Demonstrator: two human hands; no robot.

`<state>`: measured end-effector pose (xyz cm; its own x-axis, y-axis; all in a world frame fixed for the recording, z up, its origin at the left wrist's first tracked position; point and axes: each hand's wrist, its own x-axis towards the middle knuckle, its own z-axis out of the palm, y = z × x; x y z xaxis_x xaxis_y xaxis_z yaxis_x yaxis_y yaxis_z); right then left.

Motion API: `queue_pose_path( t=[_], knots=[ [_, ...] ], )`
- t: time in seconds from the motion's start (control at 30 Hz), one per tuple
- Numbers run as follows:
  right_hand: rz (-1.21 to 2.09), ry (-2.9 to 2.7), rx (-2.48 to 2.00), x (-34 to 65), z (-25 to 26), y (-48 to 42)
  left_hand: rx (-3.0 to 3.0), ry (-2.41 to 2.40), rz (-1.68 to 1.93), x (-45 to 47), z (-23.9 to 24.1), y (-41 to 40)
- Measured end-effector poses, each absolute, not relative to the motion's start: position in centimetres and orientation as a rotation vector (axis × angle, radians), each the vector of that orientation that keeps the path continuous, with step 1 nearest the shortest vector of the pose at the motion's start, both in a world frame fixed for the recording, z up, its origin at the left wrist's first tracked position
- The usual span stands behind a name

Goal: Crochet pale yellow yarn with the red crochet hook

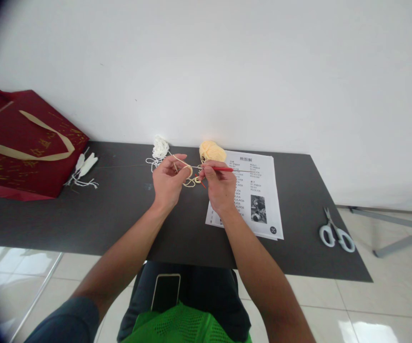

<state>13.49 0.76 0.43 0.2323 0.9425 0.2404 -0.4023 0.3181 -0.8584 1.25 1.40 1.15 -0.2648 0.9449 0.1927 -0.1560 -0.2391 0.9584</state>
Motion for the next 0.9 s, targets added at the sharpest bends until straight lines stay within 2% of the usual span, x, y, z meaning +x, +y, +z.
queue_pose_path(
  t=[0.23, 0.53, 0.9],
  knots=[
    [0.938, -1.003, -0.817, 13.4, 0.2, 0.4, 1.09, 1.172, 1.689, 1.2, 1.0, 1.5],
    [0.606, -1.29, -0.937, 14.4, 0.3, -0.4, 1.189, 1.257, 1.751, 1.3, 0.9, 1.2],
    [0.615, -1.378, -0.977, 14.0, -0.1, -0.5, 1.076, 1.338, 1.66, 1.3, 0.5, 1.8]
  ],
)
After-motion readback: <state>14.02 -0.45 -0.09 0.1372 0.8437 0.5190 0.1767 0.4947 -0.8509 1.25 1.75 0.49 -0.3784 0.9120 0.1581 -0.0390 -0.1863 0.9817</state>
